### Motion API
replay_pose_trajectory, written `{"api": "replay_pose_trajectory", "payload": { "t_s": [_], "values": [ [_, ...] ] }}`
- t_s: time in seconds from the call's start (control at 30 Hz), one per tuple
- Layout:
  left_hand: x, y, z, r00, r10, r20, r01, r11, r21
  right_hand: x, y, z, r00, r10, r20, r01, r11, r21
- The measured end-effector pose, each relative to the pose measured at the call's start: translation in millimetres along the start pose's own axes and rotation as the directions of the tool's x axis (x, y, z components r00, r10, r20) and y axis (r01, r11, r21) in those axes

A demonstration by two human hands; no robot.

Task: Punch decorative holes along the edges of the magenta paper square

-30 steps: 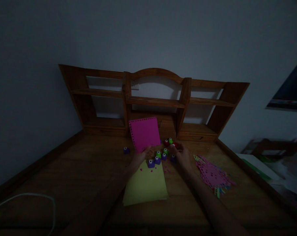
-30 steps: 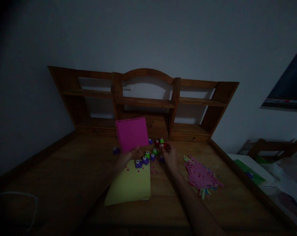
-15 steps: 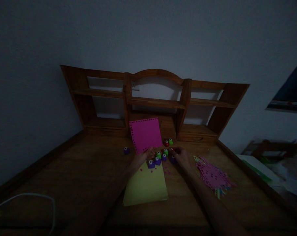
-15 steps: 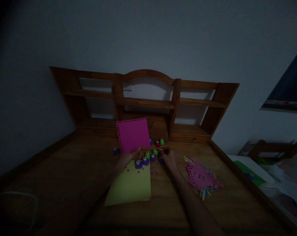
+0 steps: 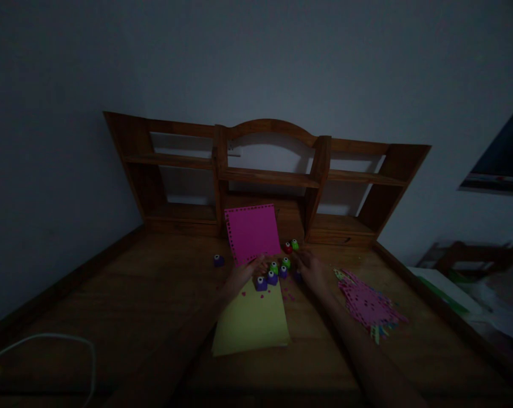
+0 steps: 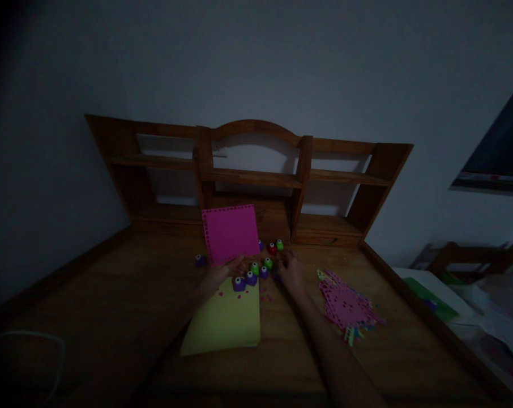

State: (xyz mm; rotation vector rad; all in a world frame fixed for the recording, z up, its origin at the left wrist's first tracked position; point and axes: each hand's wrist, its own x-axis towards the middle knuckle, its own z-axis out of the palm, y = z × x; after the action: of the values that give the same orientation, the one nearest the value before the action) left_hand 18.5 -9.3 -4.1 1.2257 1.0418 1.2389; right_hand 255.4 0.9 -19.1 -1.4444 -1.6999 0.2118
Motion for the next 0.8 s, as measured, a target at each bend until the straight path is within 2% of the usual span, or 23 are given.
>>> {"api": "replay_pose_trajectory", "payload": {
  "t_s": [0.2, 0.5, 0.6, 0.8],
  "values": [
    [0, -3, -3.0, 0.999, -0.014, 0.031, 0.013, 0.999, 0.043, 0, -3, 3, 0.992, -0.093, 0.087, 0.101, 0.990, -0.094],
    [4, -10, -2.7, 1.000, 0.008, 0.000, -0.008, 1.000, 0.012, -5, -6, 8, 0.972, -0.140, 0.187, 0.167, 0.976, -0.139],
    [5, -11, -2.9, 0.999, 0.045, 0.020, -0.045, 0.999, -0.004, -7, -11, 8, 0.968, -0.149, 0.201, 0.183, 0.970, -0.161],
    [5, -9, -3.8, 0.998, 0.032, 0.061, -0.031, 0.999, -0.008, -9, -16, 7, 0.951, -0.192, 0.243, 0.236, 0.957, -0.169]
  ]
}}
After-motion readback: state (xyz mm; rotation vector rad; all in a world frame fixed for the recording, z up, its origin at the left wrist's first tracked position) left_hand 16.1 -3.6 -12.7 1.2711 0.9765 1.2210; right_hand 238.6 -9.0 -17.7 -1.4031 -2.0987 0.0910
